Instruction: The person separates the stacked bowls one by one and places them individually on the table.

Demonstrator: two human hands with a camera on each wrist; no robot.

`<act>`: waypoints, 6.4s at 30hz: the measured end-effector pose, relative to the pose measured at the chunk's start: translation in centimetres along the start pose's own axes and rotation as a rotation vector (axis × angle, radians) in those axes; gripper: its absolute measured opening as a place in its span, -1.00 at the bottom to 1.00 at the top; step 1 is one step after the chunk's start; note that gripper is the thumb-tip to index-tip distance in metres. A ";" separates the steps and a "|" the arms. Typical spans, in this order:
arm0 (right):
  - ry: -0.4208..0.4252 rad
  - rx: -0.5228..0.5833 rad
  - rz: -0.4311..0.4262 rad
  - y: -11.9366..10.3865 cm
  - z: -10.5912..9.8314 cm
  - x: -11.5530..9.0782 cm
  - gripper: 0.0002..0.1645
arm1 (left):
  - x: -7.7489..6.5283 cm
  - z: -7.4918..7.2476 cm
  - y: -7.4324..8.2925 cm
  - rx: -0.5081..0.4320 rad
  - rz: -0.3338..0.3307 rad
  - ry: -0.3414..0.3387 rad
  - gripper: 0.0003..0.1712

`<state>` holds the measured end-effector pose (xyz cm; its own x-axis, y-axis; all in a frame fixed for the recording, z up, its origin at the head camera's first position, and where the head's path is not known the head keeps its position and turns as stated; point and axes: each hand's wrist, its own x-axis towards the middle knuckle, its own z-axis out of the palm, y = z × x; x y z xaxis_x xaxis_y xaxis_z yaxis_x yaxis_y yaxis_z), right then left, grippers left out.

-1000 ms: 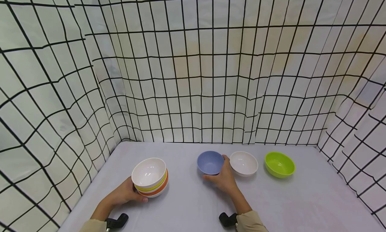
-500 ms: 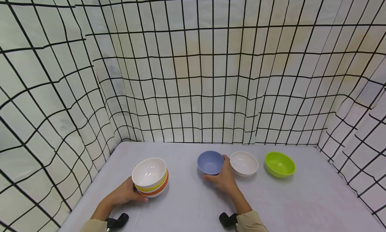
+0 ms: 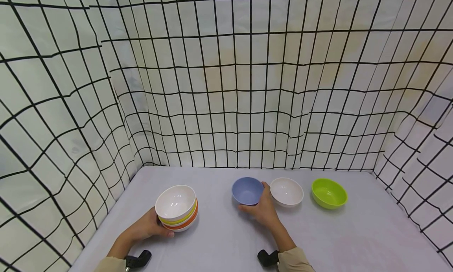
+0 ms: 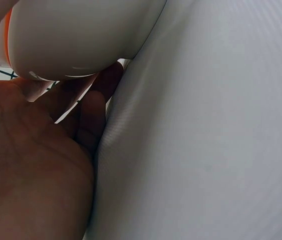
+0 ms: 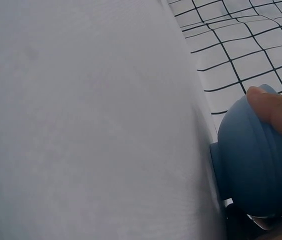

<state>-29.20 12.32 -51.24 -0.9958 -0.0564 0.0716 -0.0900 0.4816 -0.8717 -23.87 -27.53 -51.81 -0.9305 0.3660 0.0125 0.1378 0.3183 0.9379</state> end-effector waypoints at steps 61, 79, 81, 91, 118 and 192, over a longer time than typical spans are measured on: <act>-0.210 0.124 -0.302 -9.9 0.9 -5.1 -0.19 | -0.1 0.2 0.1 -0.030 0.023 -0.031 0.26; -0.449 0.067 -0.306 -12.5 8.0 -4.1 0.23 | -0.3 -0.1 0.3 -0.022 0.088 -0.033 0.16; -0.451 0.066 -0.287 -12.5 8.7 -3.9 0.28 | -0.3 0.0 0.4 -0.033 0.081 -0.033 0.17; -0.408 0.110 -0.278 -12.0 11.5 -3.1 0.37 | -0.3 0.0 0.5 -0.013 0.027 -0.004 0.20; -0.253 0.159 -0.211 -12.6 13.0 -3.8 0.36 | -0.3 0.1 0.4 0.017 0.012 0.012 0.21; -0.058 0.049 -0.349 -5.7 -3.2 -8.3 0.44 | -0.1 0.2 0.7 0.045 -0.014 -0.003 0.22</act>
<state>-20.50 12.84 -45.30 -0.9024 -0.2606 0.3432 -0.4228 0.3819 -0.8218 -23.61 -27.13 -51.26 -0.9315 0.3636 -0.0011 0.1402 0.3619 0.9216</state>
